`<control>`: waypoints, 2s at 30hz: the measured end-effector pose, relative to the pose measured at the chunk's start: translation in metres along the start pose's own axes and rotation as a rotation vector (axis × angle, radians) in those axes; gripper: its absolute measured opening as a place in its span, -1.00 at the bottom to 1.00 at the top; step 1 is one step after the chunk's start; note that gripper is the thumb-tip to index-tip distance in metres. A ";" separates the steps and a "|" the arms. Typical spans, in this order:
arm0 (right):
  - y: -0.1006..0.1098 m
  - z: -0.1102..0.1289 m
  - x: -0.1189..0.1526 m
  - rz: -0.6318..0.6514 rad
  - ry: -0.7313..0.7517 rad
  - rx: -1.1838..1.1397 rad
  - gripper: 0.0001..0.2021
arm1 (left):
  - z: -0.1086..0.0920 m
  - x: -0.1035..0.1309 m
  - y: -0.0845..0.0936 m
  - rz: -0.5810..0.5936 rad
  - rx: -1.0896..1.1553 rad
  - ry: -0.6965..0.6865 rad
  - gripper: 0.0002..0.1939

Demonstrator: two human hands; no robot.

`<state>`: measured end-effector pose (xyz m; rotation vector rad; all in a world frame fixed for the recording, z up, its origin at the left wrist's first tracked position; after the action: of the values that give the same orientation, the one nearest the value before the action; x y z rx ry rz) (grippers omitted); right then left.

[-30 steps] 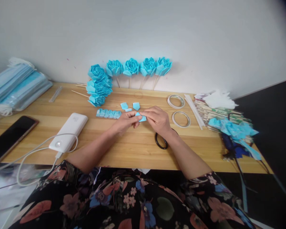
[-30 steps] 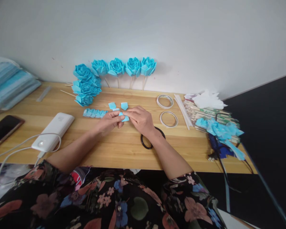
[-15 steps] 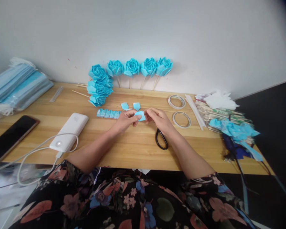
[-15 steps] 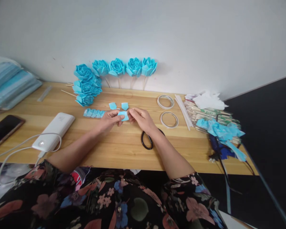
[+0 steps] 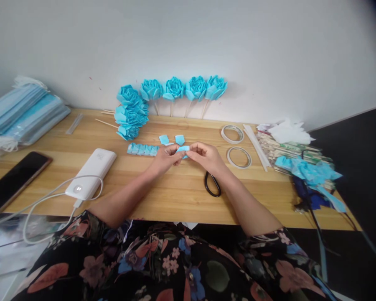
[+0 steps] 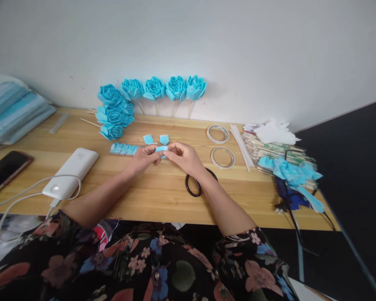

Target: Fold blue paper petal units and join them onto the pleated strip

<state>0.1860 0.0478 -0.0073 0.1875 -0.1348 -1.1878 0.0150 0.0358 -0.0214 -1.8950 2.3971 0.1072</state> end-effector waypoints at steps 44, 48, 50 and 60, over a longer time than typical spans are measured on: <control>0.000 0.001 0.001 -0.110 0.050 0.113 -0.78 | -0.005 0.002 -0.001 -0.038 -0.025 -0.052 -0.59; 0.000 -0.003 0.000 -0.130 0.050 0.092 -0.78 | -0.003 0.002 -0.001 0.015 -0.004 -0.001 -0.60; 0.000 -0.003 0.000 -0.130 0.054 0.093 -0.78 | -0.002 0.002 -0.002 0.017 -0.003 0.004 -0.62; -0.001 -0.001 0.002 -0.158 0.073 0.126 -0.77 | 0.000 0.001 -0.003 -0.028 0.042 0.007 -0.70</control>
<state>0.1862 0.0463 -0.0082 0.3571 -0.1325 -1.3292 0.0173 0.0341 -0.0220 -1.9136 2.3565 0.0489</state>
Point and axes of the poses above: each hand's wrist, its own x-axis away from the middle knuckle, its own y-axis out of the back of the hand, z = x × y, the point moved 2 cm from there along -x, towards the middle knuckle, and after that the axes turned 5 degrees about -y, right-handed, at the moved point
